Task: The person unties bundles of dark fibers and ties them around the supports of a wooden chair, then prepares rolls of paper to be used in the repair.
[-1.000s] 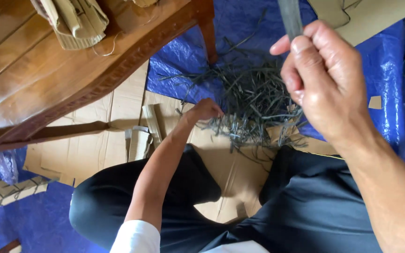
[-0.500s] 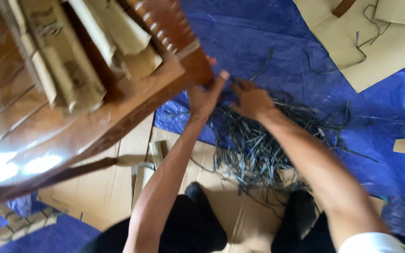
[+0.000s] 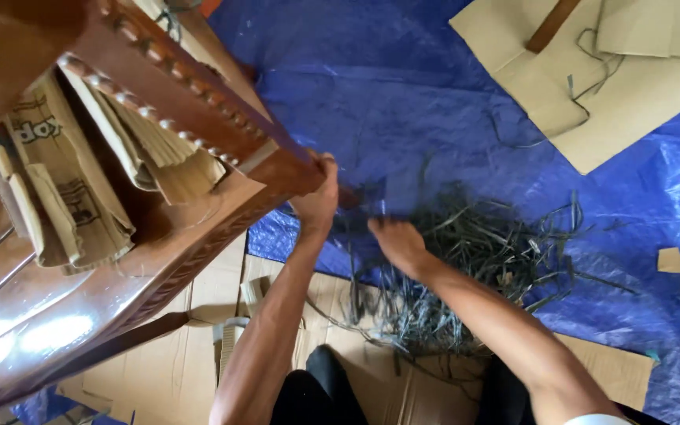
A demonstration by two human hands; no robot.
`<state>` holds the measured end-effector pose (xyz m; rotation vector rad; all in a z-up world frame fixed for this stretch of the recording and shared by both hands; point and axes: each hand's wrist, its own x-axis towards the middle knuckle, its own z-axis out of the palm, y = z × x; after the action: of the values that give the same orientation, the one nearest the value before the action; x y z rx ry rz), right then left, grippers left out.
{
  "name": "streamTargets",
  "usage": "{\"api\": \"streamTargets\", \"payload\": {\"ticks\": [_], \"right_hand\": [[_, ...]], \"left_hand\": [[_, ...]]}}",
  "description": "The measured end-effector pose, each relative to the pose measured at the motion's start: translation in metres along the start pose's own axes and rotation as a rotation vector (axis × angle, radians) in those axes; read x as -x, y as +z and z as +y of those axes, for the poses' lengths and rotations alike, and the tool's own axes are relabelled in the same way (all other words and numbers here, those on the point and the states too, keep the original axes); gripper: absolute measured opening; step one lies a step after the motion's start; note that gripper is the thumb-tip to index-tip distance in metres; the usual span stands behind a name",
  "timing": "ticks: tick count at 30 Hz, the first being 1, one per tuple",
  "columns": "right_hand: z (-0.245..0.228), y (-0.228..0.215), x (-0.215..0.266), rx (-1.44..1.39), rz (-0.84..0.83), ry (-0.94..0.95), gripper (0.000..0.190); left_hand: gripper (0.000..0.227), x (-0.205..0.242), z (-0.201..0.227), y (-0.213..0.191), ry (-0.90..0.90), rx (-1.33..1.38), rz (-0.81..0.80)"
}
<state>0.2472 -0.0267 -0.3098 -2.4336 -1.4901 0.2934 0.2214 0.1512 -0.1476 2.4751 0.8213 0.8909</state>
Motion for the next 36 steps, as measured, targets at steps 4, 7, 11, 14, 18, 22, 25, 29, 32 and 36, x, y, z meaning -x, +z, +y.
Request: {"api": "streamTargets", "payload": {"ticks": [4, 7, 11, 14, 18, 22, 25, 29, 32, 36], "right_hand": [[-0.025, -0.008, 0.052, -0.166, -0.444, -0.055, 0.026], [-0.036, 0.004, 0.073, -0.154, -0.658, -0.201, 0.042], [-0.050, -0.089, 0.059, -0.296, -0.646, -0.196, 0.069], [-0.018, -0.018, 0.030, -0.108, -0.064, -0.198, 0.061], [-0.065, -0.091, -0.006, -0.174, -0.402, -0.126, 0.072], [-0.063, 0.037, -0.016, -0.087, -0.254, -0.272, 0.058], [-0.049, 0.082, 0.015, -0.014, -0.257, -0.522, 0.040], [-0.012, -0.047, 0.058, -0.445, -0.440, -0.600, 0.053], [0.077, -0.059, 0.040, -0.244, 0.204, -0.400, 0.049], [0.154, -0.119, 0.010, -0.121, 0.154, 0.253, 0.062]], "left_hand": [[0.018, 0.007, 0.003, -0.005, -0.028, 0.199, 0.046], [0.014, 0.005, 0.003, -0.003, -0.074, 0.387, 0.094], [0.016, 0.010, -0.019, 0.011, -0.141, 0.552, 0.071], [0.012, 0.012, -0.009, 0.002, -0.120, 0.428, 0.067], [0.015, 0.005, -0.012, 0.000, -0.140, 0.547, 0.070], [0.012, 0.007, -0.007, -0.006, -0.095, 0.477, 0.083], [0.011, 0.009, -0.005, -0.008, -0.185, 0.614, 0.085], [0.011, 0.006, 0.009, -0.020, -0.213, 0.661, 0.056], [0.014, 0.004, 0.014, -0.026, -0.309, 0.704, -0.003], [0.023, 0.036, 0.019, -0.039, -0.242, 0.644, 0.027]]}}
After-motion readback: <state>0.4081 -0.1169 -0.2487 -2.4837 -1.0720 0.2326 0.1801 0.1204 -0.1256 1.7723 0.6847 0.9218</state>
